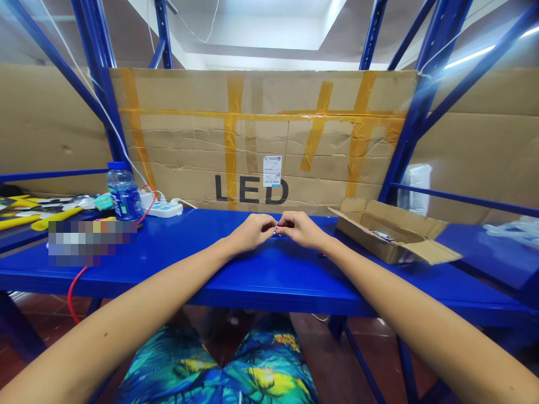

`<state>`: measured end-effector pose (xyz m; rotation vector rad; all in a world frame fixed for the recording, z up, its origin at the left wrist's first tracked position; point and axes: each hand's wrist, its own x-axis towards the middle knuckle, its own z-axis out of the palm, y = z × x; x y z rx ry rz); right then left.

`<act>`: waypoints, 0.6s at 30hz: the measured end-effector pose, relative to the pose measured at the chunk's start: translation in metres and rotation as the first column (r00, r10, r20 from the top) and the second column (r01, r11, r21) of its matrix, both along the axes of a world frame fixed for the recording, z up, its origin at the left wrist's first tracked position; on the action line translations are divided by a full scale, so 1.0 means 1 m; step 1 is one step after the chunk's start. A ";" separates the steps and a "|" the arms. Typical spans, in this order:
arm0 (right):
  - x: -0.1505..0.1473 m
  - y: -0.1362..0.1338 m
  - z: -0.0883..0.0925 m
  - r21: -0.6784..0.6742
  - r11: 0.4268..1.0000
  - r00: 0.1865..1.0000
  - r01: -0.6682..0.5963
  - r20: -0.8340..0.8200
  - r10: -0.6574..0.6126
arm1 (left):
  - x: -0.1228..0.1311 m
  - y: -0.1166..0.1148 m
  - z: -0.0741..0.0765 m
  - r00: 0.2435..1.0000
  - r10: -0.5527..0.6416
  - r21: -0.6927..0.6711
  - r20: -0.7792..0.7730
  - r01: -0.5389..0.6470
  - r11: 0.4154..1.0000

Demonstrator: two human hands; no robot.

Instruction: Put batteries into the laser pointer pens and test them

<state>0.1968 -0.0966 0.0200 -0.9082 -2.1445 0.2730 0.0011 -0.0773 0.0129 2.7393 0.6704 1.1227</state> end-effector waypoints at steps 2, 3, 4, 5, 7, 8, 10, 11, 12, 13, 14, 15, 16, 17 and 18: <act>0.000 0.000 0.001 -0.085 0.996 1.000 -0.008 -0.004 0.008 | 0.000 -0.001 0.000 1.000 -0.002 0.017 -0.009 0.002 1.000; 0.000 0.000 0.002 -0.119 0.993 1.000 -0.008 0.004 0.009 | 0.000 -0.001 0.001 1.000 0.000 0.019 -0.007 0.000 1.000; 0.000 0.000 0.002 -0.144 0.990 1.000 -0.005 0.017 0.007 | 0.000 -0.001 0.001 1.000 0.005 0.018 -0.001 -0.005 1.000; 0.000 0.001 0.003 -0.161 0.987 0.999 0.000 0.033 0.005 | 0.000 -0.001 0.001 1.000 0.008 0.017 0.003 -0.008 1.000; 0.000 0.001 0.005 -0.184 0.983 0.998 0.003 0.064 0.009 | 0.000 -0.001 0.002 1.000 0.008 0.023 0.001 -0.008 1.000; 0.001 0.002 0.005 -0.192 0.981 0.997 0.000 0.077 0.015 | 0.000 -0.001 0.002 1.000 0.006 0.026 -0.004 -0.006 1.000; 0.002 0.002 0.005 -0.200 0.980 0.995 -0.012 0.095 0.031 | 0.001 0.000 0.002 1.000 0.000 0.015 -0.005 0.000 1.000; 0.002 0.003 0.004 -0.199 0.980 0.995 -0.021 0.090 0.039 | 0.001 0.000 0.002 1.000 -0.002 -0.002 0.002 0.002 1.000; 0.002 0.003 0.002 -0.193 0.981 0.996 -0.032 0.071 0.046 | 0.001 0.001 0.002 1.000 -0.003 -0.026 0.013 0.003 1.000; 0.003 0.004 0.000 -0.186 0.982 0.998 -0.044 0.045 0.053 | 0.001 0.001 0.002 1.000 -0.003 -0.051 0.026 0.004 0.999; 0.003 0.004 -0.002 -0.178 0.982 0.998 -0.055 0.019 0.059 | 0.002 0.002 0.002 0.999 -0.003 -0.072 0.036 0.006 0.997; 0.003 0.005 -0.004 -0.168 0.984 0.998 -0.063 0.002 0.065 | 0.002 0.002 0.002 0.999 -0.003 -0.087 0.042 0.007 0.996; 0.003 0.005 -0.005 -0.152 0.986 0.998 -0.065 -0.002 0.066 | 0.002 0.003 0.001 0.999 -0.004 -0.096 0.043 0.008 0.995; 0.003 0.005 -0.006 -0.130 0.990 0.998 -0.057 0.008 0.059 | 0.002 0.004 0.001 0.999 -0.004 -0.102 0.043 0.008 0.995; 0.003 0.005 -0.006 -0.101 0.994 0.999 -0.039 0.028 0.042 | 0.002 0.004 0.001 0.999 -0.005 -0.107 0.045 0.009 0.994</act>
